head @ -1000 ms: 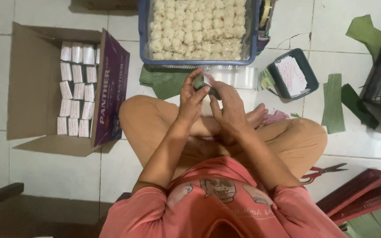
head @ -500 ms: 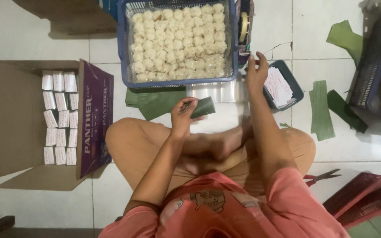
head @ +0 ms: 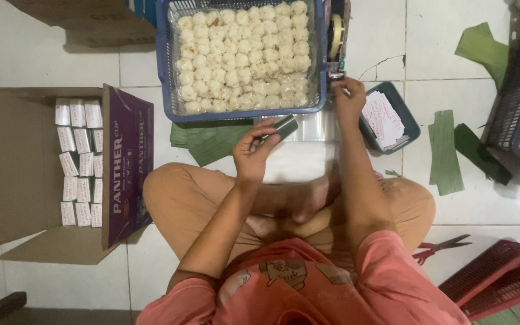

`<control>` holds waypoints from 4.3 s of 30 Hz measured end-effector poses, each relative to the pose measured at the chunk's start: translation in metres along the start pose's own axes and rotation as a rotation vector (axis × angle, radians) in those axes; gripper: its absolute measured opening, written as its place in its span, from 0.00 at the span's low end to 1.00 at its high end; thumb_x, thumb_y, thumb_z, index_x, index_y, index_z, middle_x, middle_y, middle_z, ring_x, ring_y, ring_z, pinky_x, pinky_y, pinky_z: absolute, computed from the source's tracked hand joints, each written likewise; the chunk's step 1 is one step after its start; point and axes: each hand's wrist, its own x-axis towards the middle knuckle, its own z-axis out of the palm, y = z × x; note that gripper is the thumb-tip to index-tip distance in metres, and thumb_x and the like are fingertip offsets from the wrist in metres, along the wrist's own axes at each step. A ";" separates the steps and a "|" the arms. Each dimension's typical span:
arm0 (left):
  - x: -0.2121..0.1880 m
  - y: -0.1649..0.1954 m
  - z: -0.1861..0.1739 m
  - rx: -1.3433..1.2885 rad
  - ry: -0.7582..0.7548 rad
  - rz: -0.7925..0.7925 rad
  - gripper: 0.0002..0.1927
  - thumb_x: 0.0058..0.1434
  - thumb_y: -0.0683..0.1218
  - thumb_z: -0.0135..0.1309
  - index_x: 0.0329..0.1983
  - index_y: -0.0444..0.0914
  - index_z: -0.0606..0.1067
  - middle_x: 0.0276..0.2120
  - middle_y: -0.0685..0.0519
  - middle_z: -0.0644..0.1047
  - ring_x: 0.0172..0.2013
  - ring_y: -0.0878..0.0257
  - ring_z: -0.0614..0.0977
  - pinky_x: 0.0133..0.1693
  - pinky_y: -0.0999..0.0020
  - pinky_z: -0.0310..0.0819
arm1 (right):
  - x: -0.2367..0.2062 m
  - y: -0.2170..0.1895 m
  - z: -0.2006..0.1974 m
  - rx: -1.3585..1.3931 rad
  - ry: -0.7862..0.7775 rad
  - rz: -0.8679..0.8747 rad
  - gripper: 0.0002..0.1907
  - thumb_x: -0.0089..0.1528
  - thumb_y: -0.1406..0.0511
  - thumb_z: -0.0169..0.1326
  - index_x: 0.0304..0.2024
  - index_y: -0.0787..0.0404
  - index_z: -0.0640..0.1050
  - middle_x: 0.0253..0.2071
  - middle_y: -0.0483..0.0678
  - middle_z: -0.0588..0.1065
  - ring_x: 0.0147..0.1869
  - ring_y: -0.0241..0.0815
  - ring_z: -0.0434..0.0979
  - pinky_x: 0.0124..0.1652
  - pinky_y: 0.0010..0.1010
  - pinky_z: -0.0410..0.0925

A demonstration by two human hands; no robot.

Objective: The person sits on the floor wrapping round white food items in clear plastic wrap and places the wrapped items into a cardboard box. They also handle green leaf pieces and a small green cylindrical container while working through the items one at a time.

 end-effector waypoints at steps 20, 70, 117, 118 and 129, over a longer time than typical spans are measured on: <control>-0.014 0.065 -0.014 0.389 0.068 0.073 0.09 0.61 0.34 0.62 0.43 0.37 0.81 0.54 0.51 0.80 0.49 0.63 0.82 0.45 0.69 0.81 | -0.070 -0.192 -0.010 -0.074 -0.599 0.132 0.14 0.58 0.62 0.69 0.30 0.66 0.81 0.31 0.51 0.73 0.34 0.39 0.72 0.35 0.35 0.66; 0.100 0.149 -0.378 1.552 0.230 -0.150 0.32 0.66 0.61 0.55 0.63 0.34 0.69 0.67 0.41 0.61 0.69 0.40 0.61 0.71 0.42 0.52 | -0.202 -0.326 0.197 0.126 -1.009 -0.503 0.19 0.66 0.68 0.57 0.60 0.64 0.75 0.63 0.58 0.69 0.67 0.59 0.69 0.63 0.45 0.65; 0.000 -0.028 -0.057 1.273 0.099 -0.509 0.20 0.62 0.45 0.58 0.54 0.32 0.70 0.40 0.33 0.80 0.44 0.36 0.82 0.47 0.46 0.76 | -0.135 -0.087 -0.030 -0.161 -0.648 0.247 0.10 0.63 0.64 0.58 0.43 0.64 0.82 0.40 0.58 0.81 0.42 0.53 0.82 0.44 0.39 0.73; -0.001 -0.028 -0.059 1.291 0.076 -0.483 0.17 0.63 0.44 0.57 0.52 0.32 0.70 0.39 0.32 0.80 0.43 0.35 0.82 0.46 0.45 0.75 | -0.136 -0.087 -0.028 -0.126 -0.653 0.262 0.10 0.63 0.64 0.59 0.43 0.64 0.82 0.40 0.58 0.81 0.41 0.51 0.82 0.44 0.37 0.73; 0.026 -0.002 -0.105 0.389 -0.013 -0.920 0.11 0.60 0.41 0.64 0.43 0.29 0.79 0.36 0.45 0.81 0.31 0.58 0.81 0.31 0.63 0.79 | -0.134 -0.076 -0.020 0.206 -1.018 0.577 0.15 0.61 0.64 0.60 0.49 0.63 0.82 0.36 0.48 0.81 0.38 0.36 0.77 0.40 0.29 0.71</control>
